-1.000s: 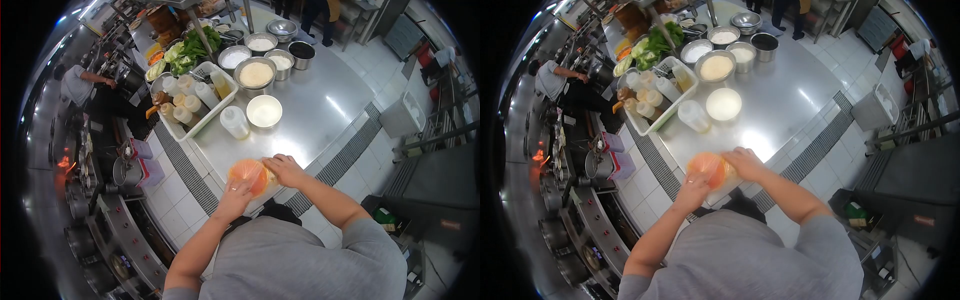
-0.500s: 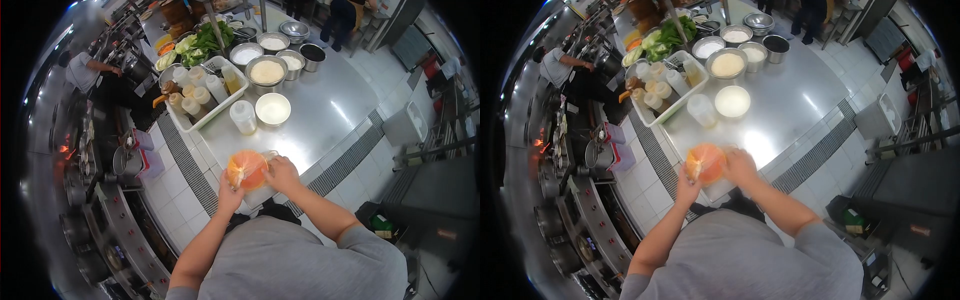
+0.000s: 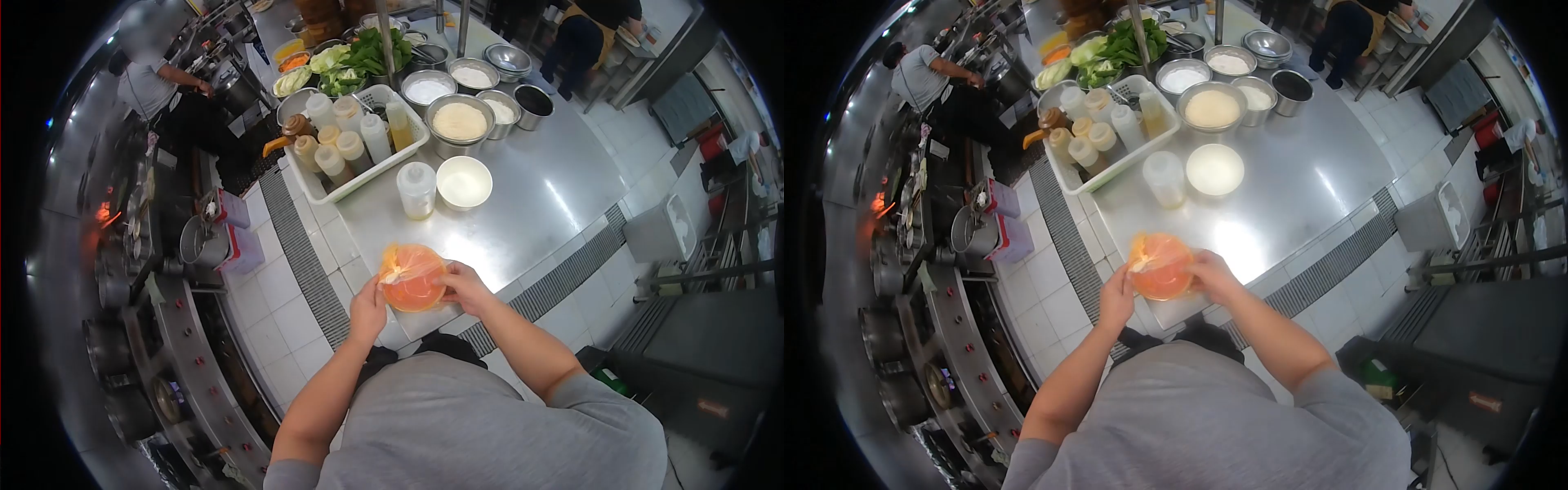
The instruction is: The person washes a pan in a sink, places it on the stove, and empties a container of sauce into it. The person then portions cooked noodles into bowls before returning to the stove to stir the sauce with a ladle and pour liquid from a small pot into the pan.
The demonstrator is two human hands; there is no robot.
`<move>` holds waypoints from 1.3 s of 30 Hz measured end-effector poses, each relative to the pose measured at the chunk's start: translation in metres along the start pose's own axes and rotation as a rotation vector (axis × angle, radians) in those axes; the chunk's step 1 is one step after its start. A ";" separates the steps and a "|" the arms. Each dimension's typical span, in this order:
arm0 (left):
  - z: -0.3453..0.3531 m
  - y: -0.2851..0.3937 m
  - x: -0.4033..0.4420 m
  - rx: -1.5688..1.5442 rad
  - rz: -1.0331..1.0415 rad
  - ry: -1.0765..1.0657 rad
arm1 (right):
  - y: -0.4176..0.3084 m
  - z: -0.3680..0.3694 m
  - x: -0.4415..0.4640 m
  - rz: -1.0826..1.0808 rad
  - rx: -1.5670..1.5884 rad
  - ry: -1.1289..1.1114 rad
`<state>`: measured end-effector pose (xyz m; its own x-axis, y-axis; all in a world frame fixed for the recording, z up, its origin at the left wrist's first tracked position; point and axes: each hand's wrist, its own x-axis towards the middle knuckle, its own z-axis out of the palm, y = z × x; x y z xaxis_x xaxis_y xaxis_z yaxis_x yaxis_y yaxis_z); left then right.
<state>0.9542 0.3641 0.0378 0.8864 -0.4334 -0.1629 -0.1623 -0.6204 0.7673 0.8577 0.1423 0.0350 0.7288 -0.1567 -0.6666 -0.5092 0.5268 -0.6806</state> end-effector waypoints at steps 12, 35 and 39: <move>0.015 -0.022 0.056 0.111 0.146 -0.019 | 0.000 -0.032 -0.004 -0.077 -0.050 -0.199; 0.049 0.058 0.068 0.244 0.303 0.017 | 0.036 -0.014 0.038 -0.858 -0.685 0.322; 0.050 0.055 0.067 0.217 0.437 0.089 | 0.035 -0.007 0.054 -0.604 -0.158 0.161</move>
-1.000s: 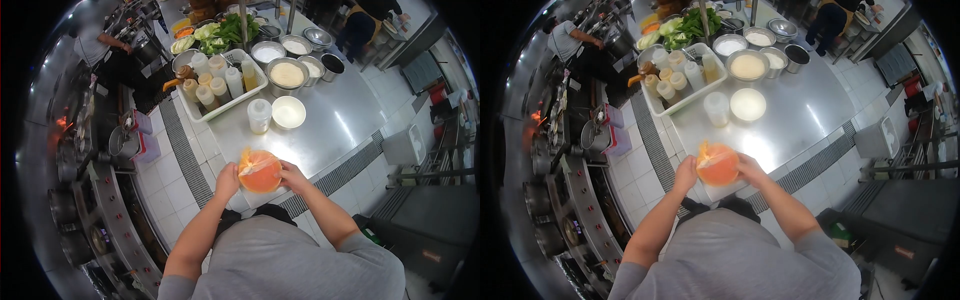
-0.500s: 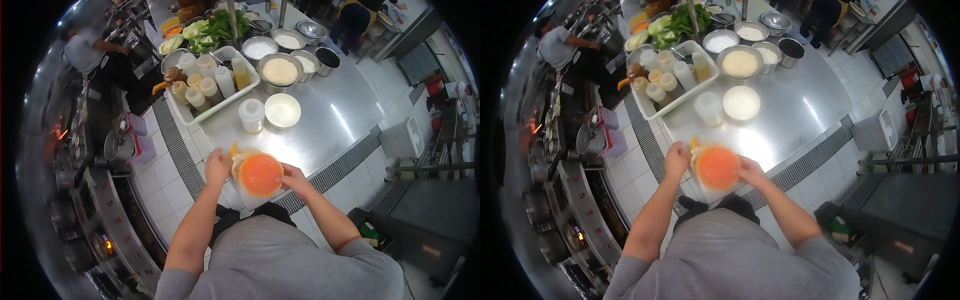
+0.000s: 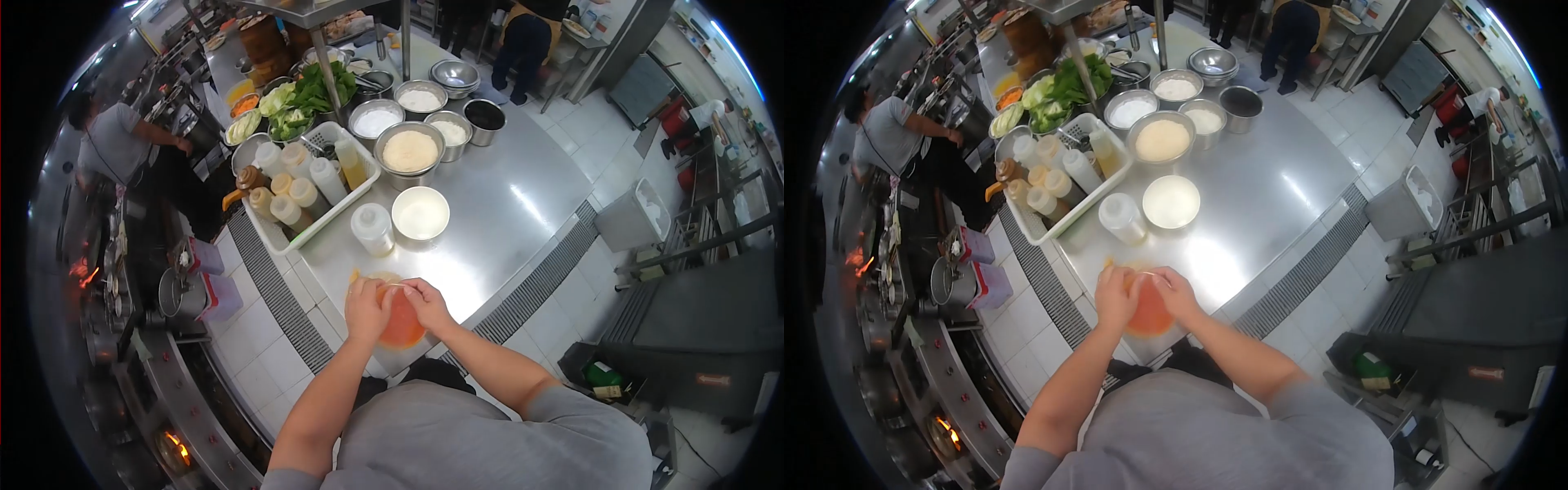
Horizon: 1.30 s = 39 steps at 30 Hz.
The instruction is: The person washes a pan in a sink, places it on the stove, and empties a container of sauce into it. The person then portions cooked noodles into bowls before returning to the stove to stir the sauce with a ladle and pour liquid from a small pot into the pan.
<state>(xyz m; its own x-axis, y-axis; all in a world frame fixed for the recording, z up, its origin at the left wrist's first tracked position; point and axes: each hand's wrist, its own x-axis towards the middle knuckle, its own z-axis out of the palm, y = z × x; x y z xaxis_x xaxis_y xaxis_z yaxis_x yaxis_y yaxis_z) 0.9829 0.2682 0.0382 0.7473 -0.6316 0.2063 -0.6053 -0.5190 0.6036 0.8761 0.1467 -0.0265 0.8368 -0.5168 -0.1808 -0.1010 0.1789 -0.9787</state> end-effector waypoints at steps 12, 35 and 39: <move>-0.040 0.000 -0.035 -0.020 -0.308 -0.069 | 0.002 0.023 -0.018 0.012 0.088 0.222; -0.044 -0.015 -0.074 -0.291 -0.348 -0.005 | 0.004 0.033 -0.035 -0.007 -0.018 0.387; -0.043 -0.022 -0.073 -0.277 -0.301 0.001 | -0.002 0.022 -0.034 -0.003 -0.034 0.353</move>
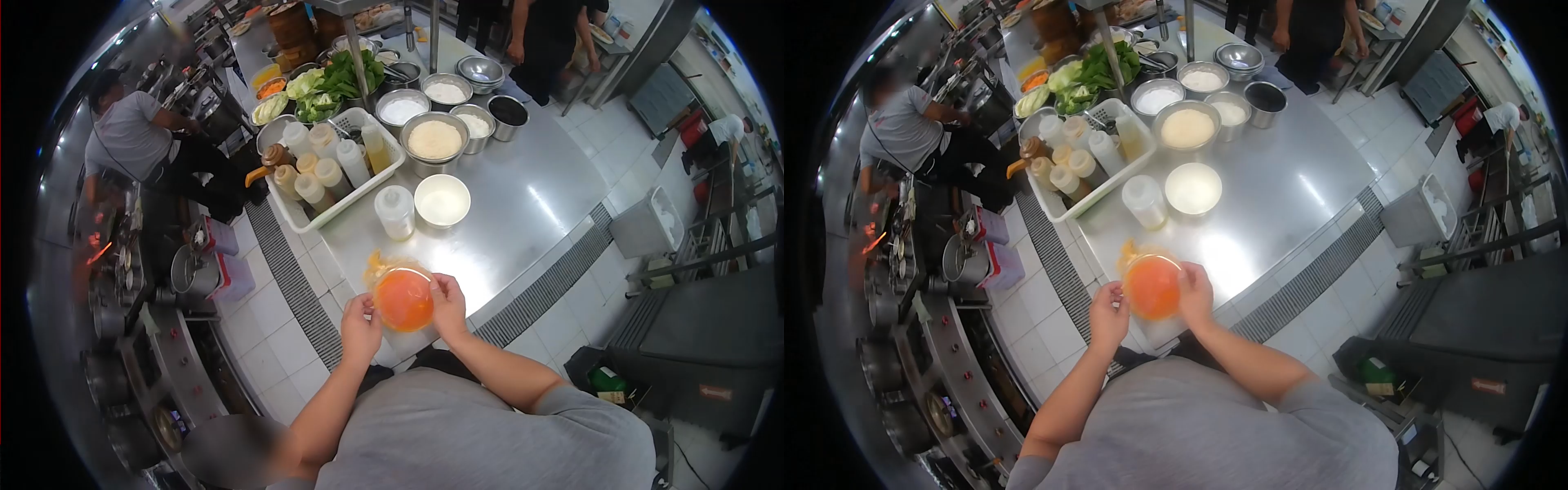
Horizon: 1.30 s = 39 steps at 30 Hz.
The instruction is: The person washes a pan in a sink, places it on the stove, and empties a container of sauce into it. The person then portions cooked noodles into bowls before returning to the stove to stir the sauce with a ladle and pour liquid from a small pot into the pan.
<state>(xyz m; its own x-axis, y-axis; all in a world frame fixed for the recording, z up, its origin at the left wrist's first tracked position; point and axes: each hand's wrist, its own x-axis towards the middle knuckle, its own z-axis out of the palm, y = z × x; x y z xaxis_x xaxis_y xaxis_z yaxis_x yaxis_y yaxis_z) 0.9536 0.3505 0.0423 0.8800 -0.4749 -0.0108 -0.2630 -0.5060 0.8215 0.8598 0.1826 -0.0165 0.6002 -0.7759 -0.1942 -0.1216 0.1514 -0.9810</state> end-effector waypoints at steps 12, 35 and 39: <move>0.003 -0.009 -0.002 -0.120 -0.295 -0.095 | -0.002 -0.031 0.015 -0.029 -0.350 -0.144; 0.003 -0.006 -0.014 -0.178 -0.131 0.045 | 0.001 -0.038 -0.016 -0.001 -0.277 -0.189; -0.001 -0.006 -0.014 -0.081 -0.070 0.053 | -0.006 -0.037 -0.020 -0.051 -0.200 -0.201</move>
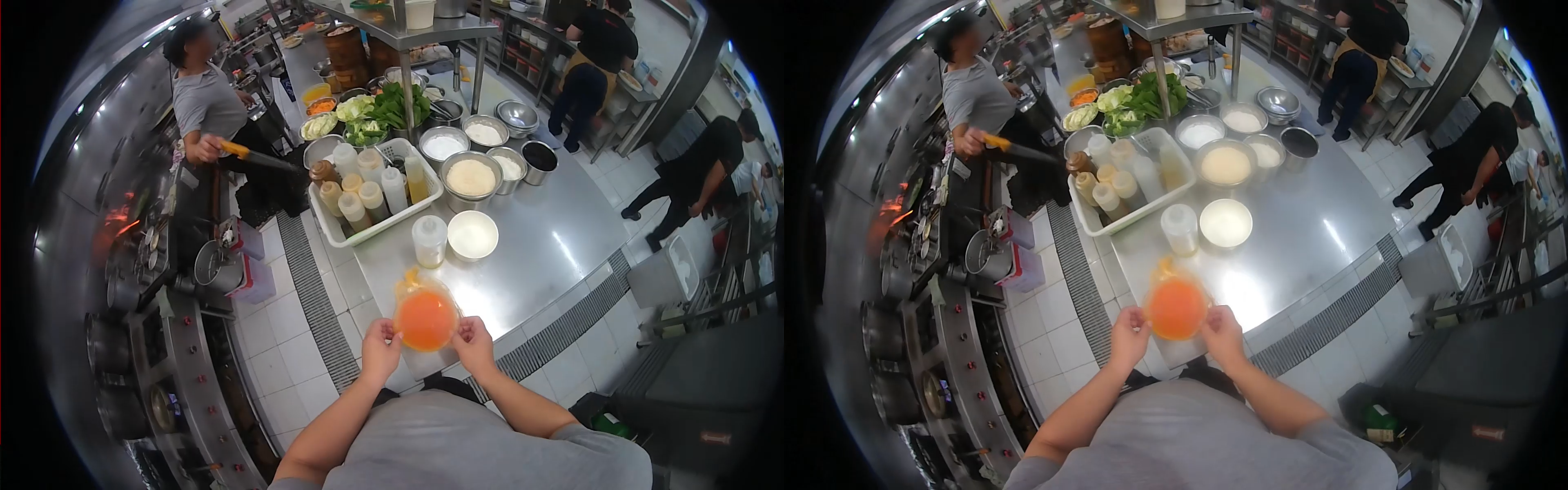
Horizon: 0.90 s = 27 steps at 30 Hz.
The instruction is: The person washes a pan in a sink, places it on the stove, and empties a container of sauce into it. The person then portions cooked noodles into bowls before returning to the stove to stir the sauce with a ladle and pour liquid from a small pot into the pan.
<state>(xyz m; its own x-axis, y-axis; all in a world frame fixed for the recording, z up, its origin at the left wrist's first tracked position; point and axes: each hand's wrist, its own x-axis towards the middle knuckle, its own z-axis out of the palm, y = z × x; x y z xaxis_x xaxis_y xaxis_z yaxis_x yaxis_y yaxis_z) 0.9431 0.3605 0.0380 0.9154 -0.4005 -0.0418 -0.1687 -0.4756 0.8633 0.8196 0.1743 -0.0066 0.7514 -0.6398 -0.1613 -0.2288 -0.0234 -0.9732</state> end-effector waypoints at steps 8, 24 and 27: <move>-0.023 0.018 0.005 -0.175 -0.046 -0.155 | -0.002 -0.009 -0.002 -0.065 0.003 0.024; -0.083 -0.014 -0.017 -0.253 -0.063 0.190 | -0.036 -0.005 0.027 0.336 -0.071 -0.170; -0.082 -0.012 -0.010 0.052 0.003 0.240 | -0.022 -0.005 0.035 0.325 -0.115 -0.196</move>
<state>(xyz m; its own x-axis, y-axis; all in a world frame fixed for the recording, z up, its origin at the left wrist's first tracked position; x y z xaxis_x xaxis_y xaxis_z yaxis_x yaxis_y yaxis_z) 0.9665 0.4346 0.0694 0.9744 -0.2075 0.0864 -0.1842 -0.5169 0.8360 0.8478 0.1485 0.0103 0.7295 -0.4698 -0.4971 -0.5337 0.0636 -0.8433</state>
